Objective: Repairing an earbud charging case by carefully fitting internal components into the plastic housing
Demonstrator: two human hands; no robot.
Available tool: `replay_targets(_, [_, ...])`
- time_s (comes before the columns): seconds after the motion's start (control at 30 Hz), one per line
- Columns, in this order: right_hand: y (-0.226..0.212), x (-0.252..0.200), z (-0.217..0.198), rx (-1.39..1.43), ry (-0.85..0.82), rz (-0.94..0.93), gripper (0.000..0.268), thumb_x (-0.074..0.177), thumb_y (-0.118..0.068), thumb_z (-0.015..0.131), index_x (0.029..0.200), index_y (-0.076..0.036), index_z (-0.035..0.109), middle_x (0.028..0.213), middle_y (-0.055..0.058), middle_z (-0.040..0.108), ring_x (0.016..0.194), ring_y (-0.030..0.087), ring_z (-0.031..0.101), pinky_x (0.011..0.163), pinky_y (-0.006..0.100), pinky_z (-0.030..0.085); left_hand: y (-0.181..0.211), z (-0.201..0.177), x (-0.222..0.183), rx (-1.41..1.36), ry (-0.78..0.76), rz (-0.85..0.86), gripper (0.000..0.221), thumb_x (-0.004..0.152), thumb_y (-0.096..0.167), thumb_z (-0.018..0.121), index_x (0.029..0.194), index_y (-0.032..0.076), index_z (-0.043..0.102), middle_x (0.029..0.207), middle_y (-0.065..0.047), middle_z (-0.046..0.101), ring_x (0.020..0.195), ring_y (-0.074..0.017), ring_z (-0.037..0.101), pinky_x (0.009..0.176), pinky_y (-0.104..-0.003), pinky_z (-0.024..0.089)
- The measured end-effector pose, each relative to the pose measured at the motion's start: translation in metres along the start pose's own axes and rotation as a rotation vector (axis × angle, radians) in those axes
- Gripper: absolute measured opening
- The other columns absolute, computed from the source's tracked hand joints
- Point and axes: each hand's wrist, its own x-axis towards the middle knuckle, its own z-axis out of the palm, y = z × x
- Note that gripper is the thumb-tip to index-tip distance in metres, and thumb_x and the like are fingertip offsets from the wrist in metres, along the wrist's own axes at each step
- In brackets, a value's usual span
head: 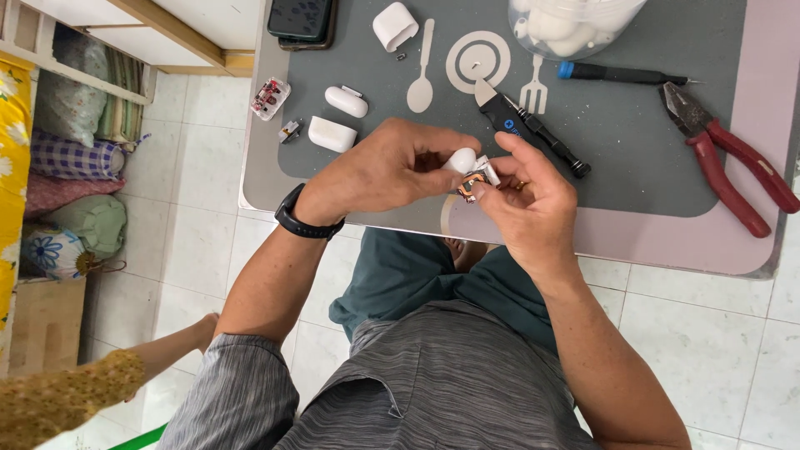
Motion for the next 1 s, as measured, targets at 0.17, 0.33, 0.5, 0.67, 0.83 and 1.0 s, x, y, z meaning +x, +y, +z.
replay_targets(0.17, [0.001, 0.000, 0.000, -0.020, -0.001, -0.008, 0.062, 0.085, 0.016, 0.076, 0.142, 0.006, 0.054, 0.101, 0.022, 0.070, 0.084, 0.018, 0.066, 0.072, 0.029, 0.060, 0.000, 0.004, -0.001, -0.001, 0.020, 0.024, 0.033, 0.089, 0.000, 0.072, 0.122, 0.005, 0.073, 0.081, -0.013, 0.071, 0.072, -0.0149, 0.063, 0.059, -0.032, 0.057])
replay_targets(0.33, [0.000, -0.001, 0.000, -0.051, 0.000, -0.028, 0.063, 0.084, 0.015, 0.078, 0.142, 0.005, 0.055, 0.103, 0.023, 0.071, 0.089, 0.019, 0.068, 0.075, 0.029, 0.061, 0.006, 0.001, -0.006, -0.013, 0.004, 0.074, 0.033, 0.090, -0.002, 0.073, 0.121, 0.009, 0.073, 0.082, -0.012, 0.070, 0.075, -0.0167, 0.064, 0.063, -0.034, 0.058])
replay_targets(0.5, [-0.003, -0.002, -0.001, -0.126, 0.017, -0.044, 0.063, 0.081, 0.010, 0.083, 0.139, 0.002, 0.060, 0.107, 0.019, 0.074, 0.096, 0.017, 0.068, 0.082, 0.028, 0.060, -0.001, -0.007, -0.013, -0.017, 0.004, 0.099, 0.033, 0.088, -0.001, 0.079, 0.118, 0.012, 0.076, 0.083, -0.010, 0.067, 0.076, -0.0166, 0.061, 0.064, -0.033, 0.056])
replay_targets(0.67, [0.003, -0.008, -0.001, -0.135, 0.069, -0.196, 0.060, 0.079, 0.012, 0.086, 0.133, 0.008, 0.061, 0.110, 0.025, 0.073, 0.103, 0.024, 0.072, 0.087, 0.034, 0.062, 0.016, 0.005, -0.024, 0.050, 0.103, 0.194, 0.029, 0.089, 0.000, 0.080, 0.115, 0.013, 0.077, 0.099, -0.011, 0.072, 0.082, -0.0210, 0.069, 0.074, -0.035, 0.059])
replay_targets(0.83, [-0.009, -0.012, 0.006, -0.271, 0.055, -0.350, 0.056, 0.081, 0.013, 0.086, 0.131, 0.014, 0.059, 0.109, 0.027, 0.073, 0.101, 0.028, 0.073, 0.086, 0.037, 0.062, 0.005, 0.012, -0.042, 0.045, 0.196, 0.261, 0.027, 0.094, 0.000, 0.075, 0.118, 0.014, 0.075, 0.125, -0.010, 0.068, 0.098, -0.0204, 0.069, 0.088, -0.037, 0.059])
replay_targets(1.0, [-0.018, -0.011, 0.019, -0.722, 0.099, -0.886, 0.029, 0.079, 0.014, 0.086, 0.103, 0.004, 0.075, 0.100, 0.019, 0.076, 0.086, 0.033, 0.070, 0.076, 0.038, 0.060, -0.018, 0.029, -0.053, -0.385, 0.238, 0.220, 0.018, 0.091, 0.001, 0.078, 0.108, 0.000, 0.073, 0.140, -0.023, 0.061, 0.119, -0.0260, 0.067, 0.093, -0.036, 0.060])
